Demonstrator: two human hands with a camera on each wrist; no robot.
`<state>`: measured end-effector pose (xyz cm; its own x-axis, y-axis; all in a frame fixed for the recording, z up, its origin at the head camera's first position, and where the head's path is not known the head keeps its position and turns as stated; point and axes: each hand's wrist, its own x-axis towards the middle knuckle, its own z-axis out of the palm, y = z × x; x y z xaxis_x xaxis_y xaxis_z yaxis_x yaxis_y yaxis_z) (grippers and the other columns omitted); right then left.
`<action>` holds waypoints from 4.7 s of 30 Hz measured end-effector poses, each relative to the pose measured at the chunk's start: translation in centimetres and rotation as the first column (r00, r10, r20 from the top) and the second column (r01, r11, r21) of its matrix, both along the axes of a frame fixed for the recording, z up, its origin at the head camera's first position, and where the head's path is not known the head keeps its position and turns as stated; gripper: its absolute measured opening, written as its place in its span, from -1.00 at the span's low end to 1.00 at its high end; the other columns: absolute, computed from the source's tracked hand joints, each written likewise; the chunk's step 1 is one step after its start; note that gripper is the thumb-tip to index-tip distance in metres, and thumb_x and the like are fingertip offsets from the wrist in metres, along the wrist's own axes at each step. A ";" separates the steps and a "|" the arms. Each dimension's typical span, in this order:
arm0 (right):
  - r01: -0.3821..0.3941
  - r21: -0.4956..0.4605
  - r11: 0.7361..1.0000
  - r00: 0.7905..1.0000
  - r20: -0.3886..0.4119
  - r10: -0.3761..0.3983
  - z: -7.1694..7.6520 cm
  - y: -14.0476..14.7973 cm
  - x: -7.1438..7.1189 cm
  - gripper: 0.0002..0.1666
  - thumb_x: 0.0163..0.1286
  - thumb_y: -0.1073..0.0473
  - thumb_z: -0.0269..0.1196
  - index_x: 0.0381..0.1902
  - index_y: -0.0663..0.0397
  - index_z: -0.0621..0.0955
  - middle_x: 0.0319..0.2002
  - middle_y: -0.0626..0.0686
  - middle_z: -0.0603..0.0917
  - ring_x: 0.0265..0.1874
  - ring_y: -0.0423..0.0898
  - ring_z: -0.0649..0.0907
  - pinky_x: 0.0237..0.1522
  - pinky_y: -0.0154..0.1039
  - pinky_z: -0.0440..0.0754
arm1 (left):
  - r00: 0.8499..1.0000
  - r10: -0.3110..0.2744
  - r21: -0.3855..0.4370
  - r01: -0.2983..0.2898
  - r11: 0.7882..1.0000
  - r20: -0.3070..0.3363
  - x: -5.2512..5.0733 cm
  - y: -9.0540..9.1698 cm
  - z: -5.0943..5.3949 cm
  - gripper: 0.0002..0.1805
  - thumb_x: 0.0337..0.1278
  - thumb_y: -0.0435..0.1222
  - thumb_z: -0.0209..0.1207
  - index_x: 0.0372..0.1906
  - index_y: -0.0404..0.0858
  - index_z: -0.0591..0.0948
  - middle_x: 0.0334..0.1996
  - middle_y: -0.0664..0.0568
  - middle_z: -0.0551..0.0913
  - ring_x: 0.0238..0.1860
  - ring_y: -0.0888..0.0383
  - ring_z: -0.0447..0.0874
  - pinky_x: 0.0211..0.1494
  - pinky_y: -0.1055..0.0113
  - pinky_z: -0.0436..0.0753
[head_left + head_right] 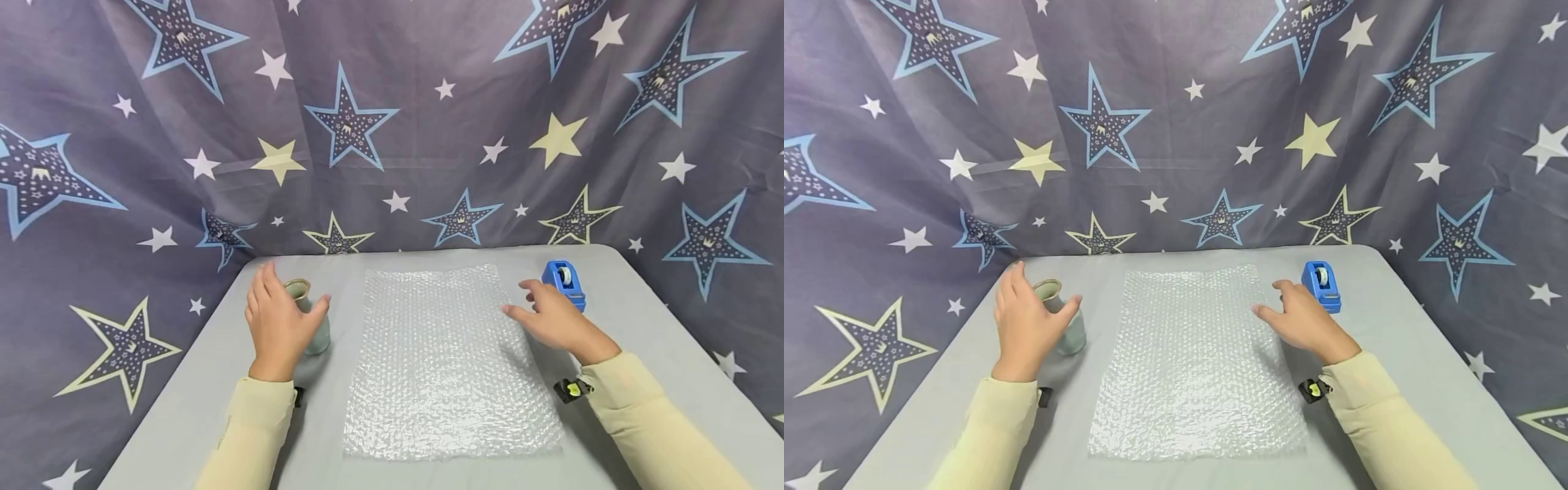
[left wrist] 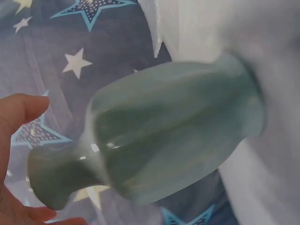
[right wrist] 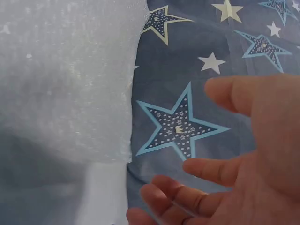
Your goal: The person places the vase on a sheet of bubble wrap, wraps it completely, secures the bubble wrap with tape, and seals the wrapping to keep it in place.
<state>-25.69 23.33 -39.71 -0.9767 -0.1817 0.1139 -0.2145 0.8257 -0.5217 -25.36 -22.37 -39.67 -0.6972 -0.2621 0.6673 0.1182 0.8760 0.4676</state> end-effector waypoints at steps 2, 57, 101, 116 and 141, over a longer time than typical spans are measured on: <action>0.019 -0.018 1.000 1.000 0.016 -0.019 -0.5 0.3 -0.1 -0.10 0.48 -0.21 0.20 0.42 0.42 0.35 0.10 0.45 0.61 0.02 0.29 0.67 -0.03 0.18 0.63 | 1.000 0.000 0.057 0.000 0.998 0.007 -0.1 -0.1 -0.5 0.26 -0.24 0.10 0.56 0.55 -0.34 0.17 0.41 -0.34 0.36 0.40 -0.33 0.32 0.33 -0.32 0.31; 0.075 -0.137 0.988 0.989 0.138 -0.056 -5.8 1.8 0.2 -0.65 0.44 -0.05 0.28 -0.23 0.16 0.68 -0.41 0.01 0.62 -0.41 -0.10 0.53 -0.37 -0.20 0.48 | 0.895 -0.223 0.338 0.088 0.937 0.386 -0.2 -3.0 -4.7 0.13 -0.18 -0.02 0.59 0.45 -0.45 0.29 0.30 -0.38 0.51 0.25 -0.31 0.55 0.28 -0.17 0.52; 0.119 -0.122 0.985 0.991 0.078 -0.110 -6.4 1.8 -0.1 -0.73 0.37 0.04 0.32 -0.42 0.10 0.73 -0.48 -0.03 0.65 -0.45 -0.09 0.53 -0.36 -0.20 0.45 | 0.926 -0.374 0.183 0.359 0.915 0.052 1.7 6.1 5.8 0.01 -0.36 -0.12 0.62 0.37 -0.18 0.42 0.09 -0.11 0.64 0.00 -0.07 0.64 0.01 -0.04 0.59; 0.220 -0.214 0.952 0.974 0.100 -0.203 -6.5 1.4 0.0 -0.72 0.41 0.06 0.26 -0.35 0.14 0.75 -0.26 0.11 0.76 -0.30 -0.01 0.61 -0.30 -0.19 0.48 | 0.889 -0.454 0.026 0.454 0.891 0.056 2.5 9.2 4.7 -0.06 -0.43 -0.15 0.57 0.30 -0.21 0.50 0.09 -0.06 0.64 -0.01 -0.03 0.62 0.02 0.01 0.60; 0.281 -0.207 0.937 0.957 -0.012 -0.290 -6.6 1.2 -0.4 -0.75 0.39 0.04 0.27 -0.40 0.05 0.73 -0.47 0.00 0.71 -0.50 -0.06 0.54 -0.46 -0.19 0.44 | 0.839 -0.526 -0.142 0.542 0.828 0.137 3.5 11.4 3.7 -0.07 -0.48 -0.14 0.58 0.25 -0.26 0.53 -0.02 -0.05 0.67 -0.04 -0.05 0.63 0.07 -0.05 0.58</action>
<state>-26.05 24.48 -46.30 -0.9776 0.1352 0.1612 -0.0104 0.7342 -0.6789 -21.86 -10.97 -35.94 -0.7534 0.2788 0.5956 0.5558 0.7541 0.3500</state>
